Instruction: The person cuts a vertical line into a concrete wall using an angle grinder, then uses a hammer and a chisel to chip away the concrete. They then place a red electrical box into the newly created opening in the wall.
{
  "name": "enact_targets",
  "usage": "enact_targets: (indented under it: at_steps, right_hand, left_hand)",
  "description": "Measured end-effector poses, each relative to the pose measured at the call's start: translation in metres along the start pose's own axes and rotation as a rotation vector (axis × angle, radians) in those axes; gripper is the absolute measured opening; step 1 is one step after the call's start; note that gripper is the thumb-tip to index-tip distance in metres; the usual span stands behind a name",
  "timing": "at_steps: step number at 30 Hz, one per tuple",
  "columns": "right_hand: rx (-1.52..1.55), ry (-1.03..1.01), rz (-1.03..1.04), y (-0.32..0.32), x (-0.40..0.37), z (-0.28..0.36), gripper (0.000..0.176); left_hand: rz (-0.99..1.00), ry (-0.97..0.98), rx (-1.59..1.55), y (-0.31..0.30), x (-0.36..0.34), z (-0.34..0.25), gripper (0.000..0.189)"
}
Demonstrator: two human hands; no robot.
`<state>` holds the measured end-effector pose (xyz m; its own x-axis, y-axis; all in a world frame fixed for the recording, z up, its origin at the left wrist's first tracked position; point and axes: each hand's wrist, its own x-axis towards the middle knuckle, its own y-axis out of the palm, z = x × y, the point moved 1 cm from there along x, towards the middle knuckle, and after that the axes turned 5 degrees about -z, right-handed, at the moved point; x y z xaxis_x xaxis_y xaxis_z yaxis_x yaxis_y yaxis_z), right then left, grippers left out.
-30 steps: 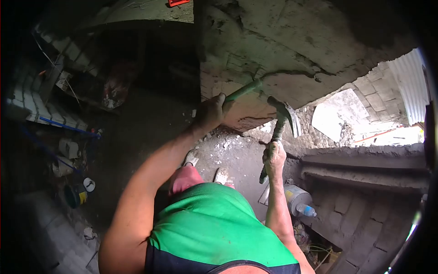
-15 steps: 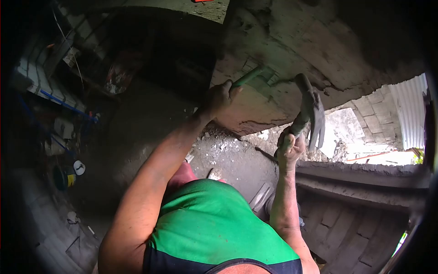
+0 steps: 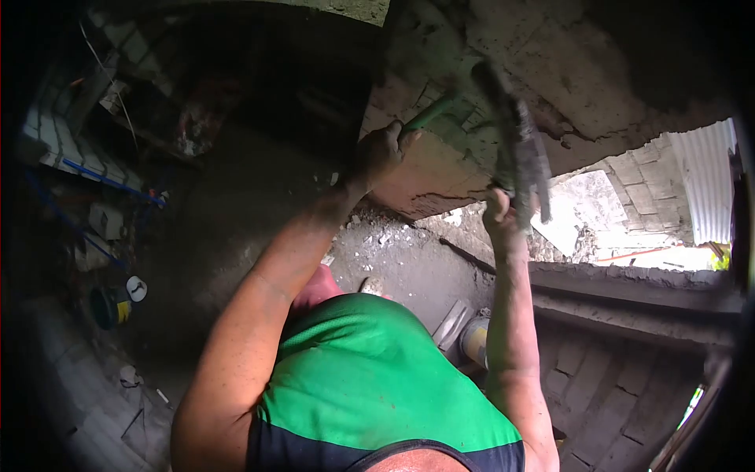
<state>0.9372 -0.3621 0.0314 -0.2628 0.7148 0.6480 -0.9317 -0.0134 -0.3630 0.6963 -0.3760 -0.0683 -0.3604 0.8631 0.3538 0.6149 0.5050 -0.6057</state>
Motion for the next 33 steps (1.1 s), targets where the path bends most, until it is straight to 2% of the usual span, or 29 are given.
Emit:
enact_targets:
  at_steps: [2,3,5,6,8,9,10,11,12,13,14,15,18,20,22,28,30,32,33]
  right_hand:
    - [-0.417,0.198,0.207,0.005,0.001,-0.047,0.049]
    - [-0.417,0.199,0.207,-0.001,-0.001,-0.05,0.049]
    - [-0.439,0.406,0.189,-0.009,0.008,-0.06,0.035]
    - [-0.354,0.341,0.106,-0.014,0.005,-0.072,0.035]
    - [-0.116,0.398,-0.015,-0.021,0.009,-0.046,0.037]
    - [-0.115,0.405,-0.023,-0.025,0.012,-0.032,0.037]
    - [0.014,0.423,-0.034,-0.03,0.013,-0.018,0.039]
    - [0.148,0.427,-0.051,-0.033,0.015,-0.009,0.041]
    - [0.15,0.425,-0.06,-0.038,0.017,-0.004,0.041]
    - [0.049,0.348,-0.049,-0.043,0.017,0.001,0.043]
    - [-0.049,0.268,-0.04,-0.046,0.017,0.003,0.044]
    - [-0.016,0.243,-0.042,-0.047,0.01,-0.011,0.044]
    - [0.072,0.356,-0.013,-0.043,0.003,-0.009,0.043]
    - [0.044,0.362,-0.009,-0.04,0.003,-0.008,0.041]
    - [-0.025,0.356,0.02,-0.035,0.008,-0.006,0.04]
    - [0.03,0.255,0.052,-0.027,0.031,0.015,0.041]
    - [0.025,0.201,0.043,-0.019,0.038,0.021,0.032]
    - [-0.045,0.204,0.065,-0.007,0.04,0.0,0.039]
    - [-0.326,0.179,0.203,0.0,0.046,-0.026,0.043]
  left_hand:
    - [-0.03,0.022,0.007,0.014,0.006,0.011,0.045]
    - [-0.061,0.041,0.012,0.019,0.004,0.014,0.046]
    - [-0.082,0.052,0.024,0.008,0.006,0.001,0.047]
    - [-0.09,0.047,0.039,0.003,0.006,-0.004,0.048]
    - [-0.102,0.071,0.007,0.012,0.007,0.004,0.049]
    - [-0.121,0.097,-0.025,0.018,0.009,0.006,0.051]
    - [-0.106,0.097,-0.026,0.02,0.007,0.002,0.051]
    - [0.065,-0.134,-0.143,0.017,0.012,-0.004,0.048]
    - [0.234,-0.368,-0.258,0.014,0.017,-0.01,0.046]
    - [0.234,-0.365,-0.255,0.001,0.011,-0.027,0.046]
    - [0.276,-0.478,-0.452,-0.017,-0.005,-0.049,0.046]
    - [0.318,-0.585,-0.647,-0.027,-0.01,-0.06,0.046]
    - [0.269,-0.565,-0.661,-0.026,-0.007,-0.044,0.046]
    - [0.231,-0.512,-0.624,-0.011,0.002,-0.021,0.045]
    - [0.116,-0.189,-0.344,-0.002,0.014,-0.002,0.053]
    - [0.08,-0.179,-0.27,0.013,0.018,0.008,0.05]
    - [0.045,-0.115,-0.221,0.008,0.017,0.003,0.05]
    - [0.018,-0.054,-0.174,0.008,0.017,0.004,0.049]
    - [-0.011,-0.027,-0.168,0.014,0.019,0.01,0.046]
